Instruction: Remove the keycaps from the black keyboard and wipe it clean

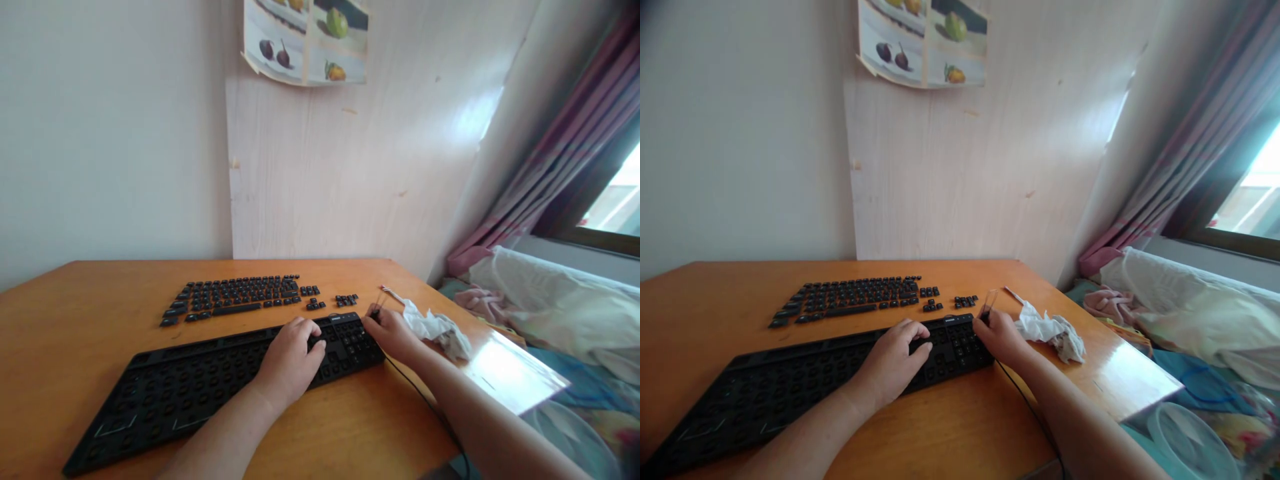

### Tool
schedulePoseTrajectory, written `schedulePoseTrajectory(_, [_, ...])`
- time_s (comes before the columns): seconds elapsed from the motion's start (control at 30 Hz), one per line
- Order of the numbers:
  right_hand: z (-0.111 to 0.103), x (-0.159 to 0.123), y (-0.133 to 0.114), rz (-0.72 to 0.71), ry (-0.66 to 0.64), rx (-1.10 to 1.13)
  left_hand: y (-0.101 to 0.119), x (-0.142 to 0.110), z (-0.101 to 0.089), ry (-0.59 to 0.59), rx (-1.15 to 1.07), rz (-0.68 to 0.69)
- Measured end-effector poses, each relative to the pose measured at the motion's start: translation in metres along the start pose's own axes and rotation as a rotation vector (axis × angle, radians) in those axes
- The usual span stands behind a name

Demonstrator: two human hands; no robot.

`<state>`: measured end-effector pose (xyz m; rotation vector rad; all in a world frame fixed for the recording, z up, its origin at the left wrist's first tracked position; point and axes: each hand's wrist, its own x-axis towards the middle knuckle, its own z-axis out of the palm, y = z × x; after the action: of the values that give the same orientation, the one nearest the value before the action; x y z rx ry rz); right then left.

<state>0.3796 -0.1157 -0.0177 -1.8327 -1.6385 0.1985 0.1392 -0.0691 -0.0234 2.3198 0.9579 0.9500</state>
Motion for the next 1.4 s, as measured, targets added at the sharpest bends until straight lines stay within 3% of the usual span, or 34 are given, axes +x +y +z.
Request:
schedulePoseTrajectory(0.2, [-0.002, -0.002, -0.005, -0.099, -0.039, -0.031, 0.000, 0.001, 0.000, -0.022, 0.050, 0.000])
schedulePoseTrajectory(0.43, [0.006, -0.003, 0.008, -0.026, 0.060, 0.152, -0.003, -0.002, 0.001, -0.021, 0.050, 0.000])
schedulePoseTrajectory(0.7, [0.006, -0.005, 0.004, -0.038, 0.061, -0.058, -0.002, -0.001, 0.002, -0.025, 0.057, 0.008])
schedulePoseTrajectory(1.07, [0.006, -0.005, 0.006, -0.015, 0.193, 0.012, -0.004, 0.000, 0.003, -0.059, 0.091, 0.020])
schedulePoseTrajectory(1.27, [0.003, 0.000, 0.009, 0.107, 0.342, 0.255, -0.005, -0.001, 0.003, -0.053, 0.091, 0.056])
schedulePoseTrajectory(1.4, [0.003, 0.000, 0.009, 0.120, 0.306, 0.451, -0.003, -0.002, 0.001, -0.051, 0.077, 0.051])
